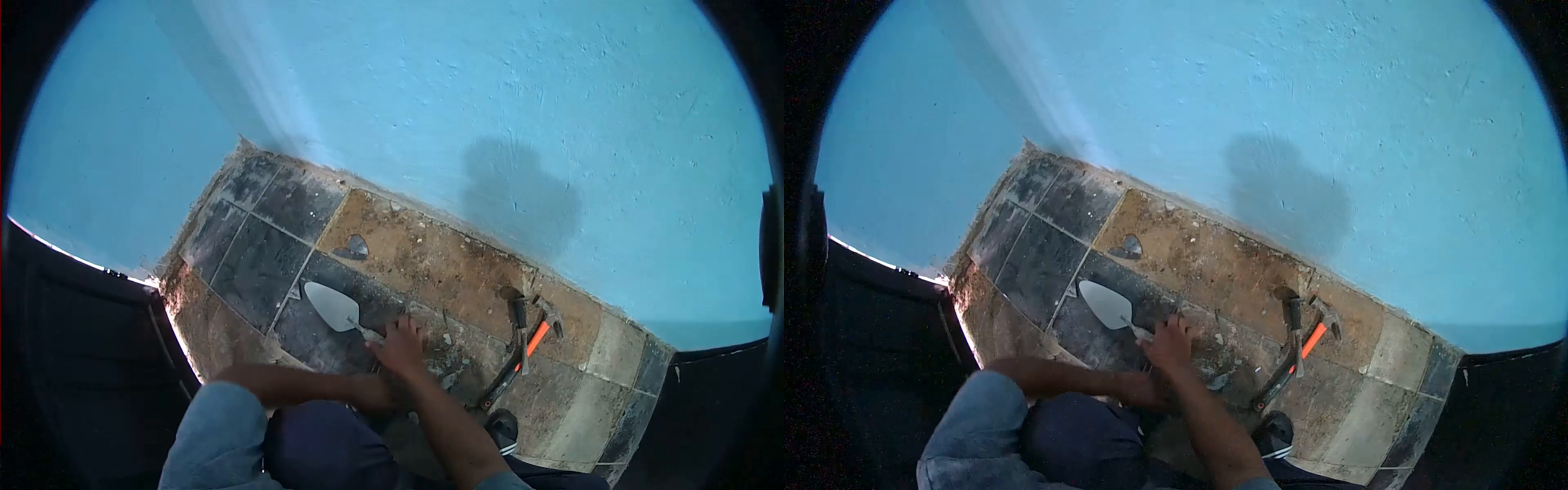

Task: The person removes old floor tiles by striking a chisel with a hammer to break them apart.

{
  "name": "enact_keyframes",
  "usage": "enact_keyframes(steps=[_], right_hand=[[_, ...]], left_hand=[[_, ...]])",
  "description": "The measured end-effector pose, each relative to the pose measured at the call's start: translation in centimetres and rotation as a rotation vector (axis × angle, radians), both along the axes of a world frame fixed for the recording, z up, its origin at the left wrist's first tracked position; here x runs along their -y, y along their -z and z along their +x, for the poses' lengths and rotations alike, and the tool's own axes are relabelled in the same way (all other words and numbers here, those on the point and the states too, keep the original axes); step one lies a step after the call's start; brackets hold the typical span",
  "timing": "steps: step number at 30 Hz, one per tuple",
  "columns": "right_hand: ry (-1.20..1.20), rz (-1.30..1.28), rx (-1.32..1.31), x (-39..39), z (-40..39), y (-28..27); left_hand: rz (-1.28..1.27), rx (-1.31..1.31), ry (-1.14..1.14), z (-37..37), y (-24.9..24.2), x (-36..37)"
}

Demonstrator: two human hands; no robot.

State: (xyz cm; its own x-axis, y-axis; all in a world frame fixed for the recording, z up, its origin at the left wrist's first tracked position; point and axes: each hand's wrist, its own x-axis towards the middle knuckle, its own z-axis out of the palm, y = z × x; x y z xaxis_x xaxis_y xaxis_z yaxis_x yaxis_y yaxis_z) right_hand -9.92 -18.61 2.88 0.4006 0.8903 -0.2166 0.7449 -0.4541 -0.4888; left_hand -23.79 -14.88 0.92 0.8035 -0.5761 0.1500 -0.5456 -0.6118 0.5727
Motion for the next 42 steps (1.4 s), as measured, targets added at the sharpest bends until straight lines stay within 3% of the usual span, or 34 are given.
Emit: enact_keyframes(steps=[3,5,6,8,9,12,14,18,22,27,30,33,39,42], right_hand=[[-0.182,-0.062,-0.152,-0.8,-0.2,0.2],[-0.247,0.057,0.025,-0.8,-1.1,1.6],[-0.284,0.117,0.11,-1.0,-1.3,1.7],[-0.191,0.024,-0.197,-1.7,-0.6,1.4],[-0.142,-0.03,-0.352,-1.8,-0.2,0.9],[-0.138,-0.098,-0.313,-3.0,4.4,-1.6],[-0.039,0.084,-0.222,-3.5,7.9,0.1],[-0.009,0.001,-0.066,-6.2,14.9,-3.7],[-0.067,-0.079,0.02,-8.9,19.4,-1.3],[-0.063,-0.169,0.121,-9.5,18.4,-5.6],[-0.355,-0.198,0.214,-5.6,17.6,-3.7],[-0.166,-0.222,0.079,-4.1,16.6,-3.8],[-0.139,-0.02,0.292,-6.2,18.1,-6.0],[-0.233,-0.091,0.405,-7.1,18.7,-4.2]], left_hand=[[-0.178,-0.053,-0.24,-2.0,-0.2,2.5],[-0.172,-0.146,-0.397,-2.4,-0.8,4.4],[-0.118,-0.247,-0.353,-2.9,0.6,5.4],[-0.004,-0.441,-0.26,-3.0,3.4,5.7],[-0.027,-0.353,-0.291,-3.3,4.1,5.5],[-0.122,-0.168,-0.369,-3.6,4.9,5.7],[-0.196,-0.132,-0.386,-3.5,5.5,5.8],[-0.202,-0.229,-0.328,-3.0,4.4,4.8],[-0.103,-0.236,-0.28,-2.8,4.5,4.6],[-0.068,-0.188,-0.291,-3.5,7.0,5.5],[-0.073,-0.216,-0.284,-3.3,7.0,5.4],[-0.103,-0.239,-0.29,-3.3,6.5,5.8],[-0.074,-0.211,-0.281,-3.2,6.1,5.3],[-0.113,-0.165,-0.29,-3.4,7.2,5.8]])
